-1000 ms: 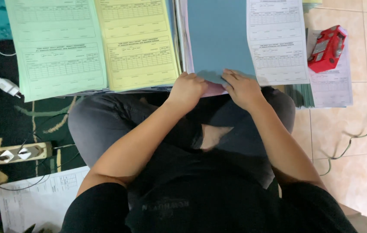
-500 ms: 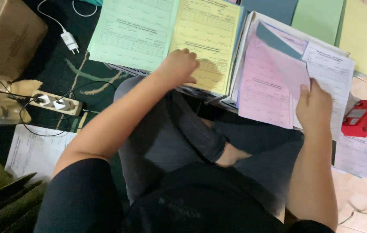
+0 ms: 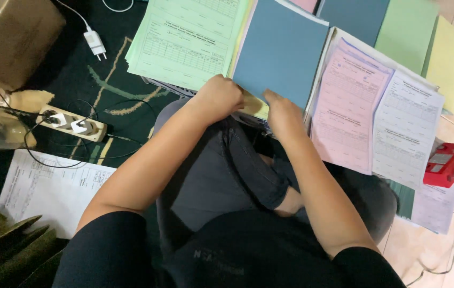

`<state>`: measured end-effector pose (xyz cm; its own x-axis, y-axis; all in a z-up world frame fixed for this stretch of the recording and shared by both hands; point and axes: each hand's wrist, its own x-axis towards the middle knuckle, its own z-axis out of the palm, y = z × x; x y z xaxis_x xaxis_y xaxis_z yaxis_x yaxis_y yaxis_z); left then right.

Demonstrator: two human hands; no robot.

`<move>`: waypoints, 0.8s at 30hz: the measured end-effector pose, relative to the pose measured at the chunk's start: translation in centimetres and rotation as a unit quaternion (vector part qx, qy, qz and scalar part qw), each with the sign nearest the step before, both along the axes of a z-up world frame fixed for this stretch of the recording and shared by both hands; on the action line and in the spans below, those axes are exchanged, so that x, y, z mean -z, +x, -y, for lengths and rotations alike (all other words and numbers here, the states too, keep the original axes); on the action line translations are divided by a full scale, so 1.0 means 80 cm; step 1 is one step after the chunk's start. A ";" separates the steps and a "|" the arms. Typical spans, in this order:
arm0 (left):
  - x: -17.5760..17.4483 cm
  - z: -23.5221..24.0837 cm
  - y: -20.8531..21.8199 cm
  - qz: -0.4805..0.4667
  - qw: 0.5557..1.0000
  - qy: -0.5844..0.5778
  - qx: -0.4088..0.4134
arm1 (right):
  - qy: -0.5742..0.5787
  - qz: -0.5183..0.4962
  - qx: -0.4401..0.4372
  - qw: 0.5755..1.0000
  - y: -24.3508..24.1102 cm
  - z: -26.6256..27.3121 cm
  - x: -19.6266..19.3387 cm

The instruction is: The person collates different colored paper sheets from multiple stacks and staples them into sets.

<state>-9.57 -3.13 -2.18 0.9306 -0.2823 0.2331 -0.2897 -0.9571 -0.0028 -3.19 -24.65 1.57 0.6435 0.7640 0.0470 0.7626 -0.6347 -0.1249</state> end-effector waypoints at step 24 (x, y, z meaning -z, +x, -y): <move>0.010 -0.004 -0.002 0.090 0.995 -0.042 0.009 | 0.071 -0.098 0.039 0.992 -0.035 -0.007 -0.003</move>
